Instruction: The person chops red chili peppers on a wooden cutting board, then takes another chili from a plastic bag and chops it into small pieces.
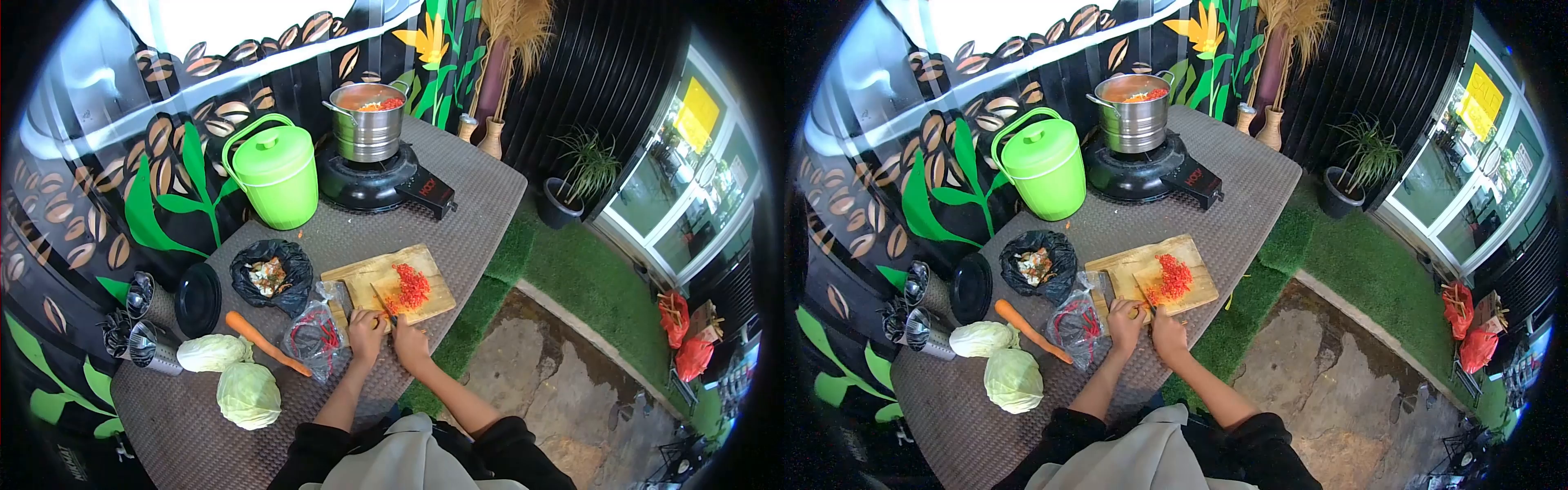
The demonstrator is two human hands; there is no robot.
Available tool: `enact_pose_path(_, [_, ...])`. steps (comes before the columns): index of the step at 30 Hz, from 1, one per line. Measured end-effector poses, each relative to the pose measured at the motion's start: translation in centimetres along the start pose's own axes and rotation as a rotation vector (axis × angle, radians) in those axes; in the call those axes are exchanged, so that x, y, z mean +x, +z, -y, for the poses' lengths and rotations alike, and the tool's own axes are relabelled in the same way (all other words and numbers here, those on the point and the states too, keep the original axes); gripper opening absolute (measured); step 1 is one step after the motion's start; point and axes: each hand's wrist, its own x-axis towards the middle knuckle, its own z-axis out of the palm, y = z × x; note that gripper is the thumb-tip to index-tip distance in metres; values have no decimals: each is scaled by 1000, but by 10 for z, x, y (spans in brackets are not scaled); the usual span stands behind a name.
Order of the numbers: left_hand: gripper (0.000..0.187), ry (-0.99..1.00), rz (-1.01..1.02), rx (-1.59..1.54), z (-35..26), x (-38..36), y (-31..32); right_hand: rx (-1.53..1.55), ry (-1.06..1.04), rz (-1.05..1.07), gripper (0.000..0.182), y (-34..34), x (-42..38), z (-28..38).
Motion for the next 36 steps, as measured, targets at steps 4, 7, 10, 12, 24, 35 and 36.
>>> enact_pose_path(4, [13, -21, -13, 7, -1, -3, 1, -7, -64, -6, 30, -3, 19, -5])
enact_pose_path(7, [19, -31, -43, 16, -3, -4, 1, -21, -43, 6, 30, -15, 2, 2])
enact_pose_path(10, [32, -10, -26, 42, 1, -4, 1, -6, 58, 33, 30, -9, -9, 10])
enact_pose_path(12, [36, -69, -12, -14, -2, -3, 1, 18, 81, 81, 31, -3, -3, 11])
enact_pose_path(24, [37, -102, -8, -32, 5, -4, 6, 39, 62, 102, 32, -17, -1, 14])
enact_pose_path(35, [28, -100, 29, -28, -2, -3, 1, 25, 43, 82, 29, -11, -3, 12])
enact_pose_path(36, [27, -97, 40, -34, -1, -2, 1, 44, 43, 91, 27, -11, 2, 9])
